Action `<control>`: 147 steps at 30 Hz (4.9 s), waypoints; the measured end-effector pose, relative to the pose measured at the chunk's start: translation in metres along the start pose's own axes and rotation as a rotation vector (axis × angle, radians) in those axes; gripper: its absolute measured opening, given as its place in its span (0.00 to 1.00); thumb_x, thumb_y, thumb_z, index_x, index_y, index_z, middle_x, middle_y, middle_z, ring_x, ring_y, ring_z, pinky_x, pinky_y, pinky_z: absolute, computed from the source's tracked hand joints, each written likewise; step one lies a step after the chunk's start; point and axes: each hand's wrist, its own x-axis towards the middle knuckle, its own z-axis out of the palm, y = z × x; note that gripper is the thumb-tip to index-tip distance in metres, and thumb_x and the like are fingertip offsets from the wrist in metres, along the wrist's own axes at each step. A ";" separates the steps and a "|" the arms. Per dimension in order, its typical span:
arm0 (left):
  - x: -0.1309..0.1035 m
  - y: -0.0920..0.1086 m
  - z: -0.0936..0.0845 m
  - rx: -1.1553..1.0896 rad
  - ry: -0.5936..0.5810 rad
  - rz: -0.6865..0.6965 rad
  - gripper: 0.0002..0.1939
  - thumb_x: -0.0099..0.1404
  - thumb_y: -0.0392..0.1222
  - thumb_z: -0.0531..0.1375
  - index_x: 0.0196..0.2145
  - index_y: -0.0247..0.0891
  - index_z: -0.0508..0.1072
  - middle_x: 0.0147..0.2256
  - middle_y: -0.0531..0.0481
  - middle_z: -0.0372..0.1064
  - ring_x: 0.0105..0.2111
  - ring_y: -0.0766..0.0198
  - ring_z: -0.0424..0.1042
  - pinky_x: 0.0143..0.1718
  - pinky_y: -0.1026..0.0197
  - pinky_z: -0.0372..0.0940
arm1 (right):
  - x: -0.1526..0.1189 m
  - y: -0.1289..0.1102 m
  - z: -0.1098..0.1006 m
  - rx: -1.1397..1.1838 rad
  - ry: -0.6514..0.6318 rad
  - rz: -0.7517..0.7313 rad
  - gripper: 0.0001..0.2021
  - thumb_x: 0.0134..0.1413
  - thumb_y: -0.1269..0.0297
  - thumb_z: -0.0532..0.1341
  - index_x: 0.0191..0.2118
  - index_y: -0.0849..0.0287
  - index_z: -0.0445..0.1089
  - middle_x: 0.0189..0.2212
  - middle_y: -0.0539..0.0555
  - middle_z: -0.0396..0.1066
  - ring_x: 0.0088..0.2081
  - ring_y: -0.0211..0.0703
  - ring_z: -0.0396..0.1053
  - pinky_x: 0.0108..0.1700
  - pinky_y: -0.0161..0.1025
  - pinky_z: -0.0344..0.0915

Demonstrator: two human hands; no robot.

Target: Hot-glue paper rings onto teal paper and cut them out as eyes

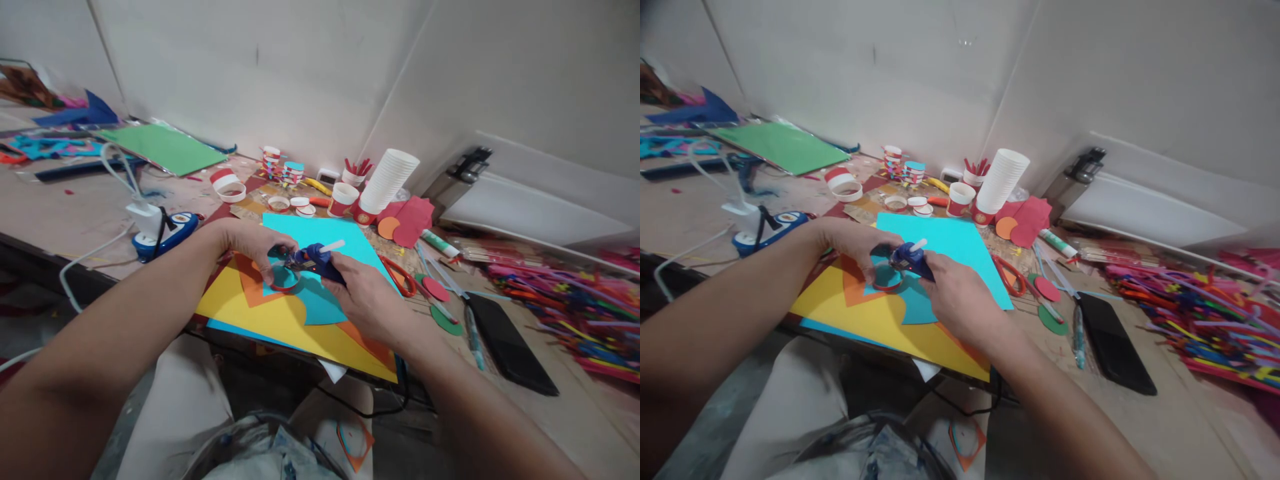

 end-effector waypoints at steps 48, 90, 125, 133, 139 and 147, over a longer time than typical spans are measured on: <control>0.002 -0.003 0.000 0.028 -0.005 0.023 0.39 0.46 0.56 0.71 0.55 0.44 0.68 0.54 0.48 0.68 0.53 0.51 0.65 0.55 0.56 0.60 | -0.011 -0.018 -0.004 -0.139 0.018 0.040 0.15 0.69 0.63 0.51 0.54 0.60 0.68 0.52 0.63 0.73 0.48 0.51 0.74 0.47 0.43 0.66; 0.002 -0.006 -0.001 0.003 -0.005 0.032 0.43 0.46 0.55 0.71 0.58 0.46 0.66 0.56 0.50 0.69 0.53 0.51 0.67 0.54 0.58 0.62 | 0.001 -0.019 -0.003 -0.134 0.018 0.001 0.13 0.67 0.65 0.54 0.54 0.58 0.67 0.51 0.60 0.74 0.45 0.48 0.73 0.43 0.39 0.63; 0.002 -0.006 0.000 0.032 0.027 -0.016 0.39 0.45 0.55 0.71 0.54 0.46 0.68 0.50 0.51 0.72 0.51 0.50 0.67 0.53 0.55 0.62 | -0.006 -0.017 -0.001 -0.138 0.042 0.011 0.16 0.67 0.65 0.54 0.57 0.59 0.67 0.51 0.62 0.73 0.49 0.53 0.73 0.49 0.45 0.66; 0.000 -0.005 0.001 -0.009 0.037 0.010 0.39 0.45 0.55 0.71 0.54 0.45 0.68 0.53 0.50 0.71 0.51 0.51 0.67 0.52 0.57 0.62 | -0.003 -0.021 -0.002 -0.152 0.025 0.011 0.16 0.67 0.65 0.54 0.57 0.58 0.67 0.52 0.62 0.73 0.49 0.54 0.73 0.47 0.46 0.67; 0.002 -0.011 0.002 0.022 0.016 0.014 0.40 0.46 0.57 0.71 0.56 0.46 0.68 0.54 0.51 0.70 0.52 0.53 0.67 0.52 0.59 0.63 | -0.014 -0.025 -0.013 -0.242 -0.028 0.076 0.17 0.67 0.64 0.52 0.57 0.58 0.67 0.51 0.62 0.74 0.48 0.56 0.74 0.45 0.47 0.68; -0.004 -0.007 -0.004 -0.059 0.059 0.074 0.34 0.52 0.60 0.66 0.53 0.43 0.70 0.53 0.50 0.72 0.49 0.56 0.69 0.48 0.63 0.63 | -0.017 -0.013 -0.016 -0.125 0.081 0.078 0.20 0.66 0.61 0.54 0.59 0.62 0.67 0.56 0.66 0.71 0.54 0.58 0.71 0.52 0.48 0.67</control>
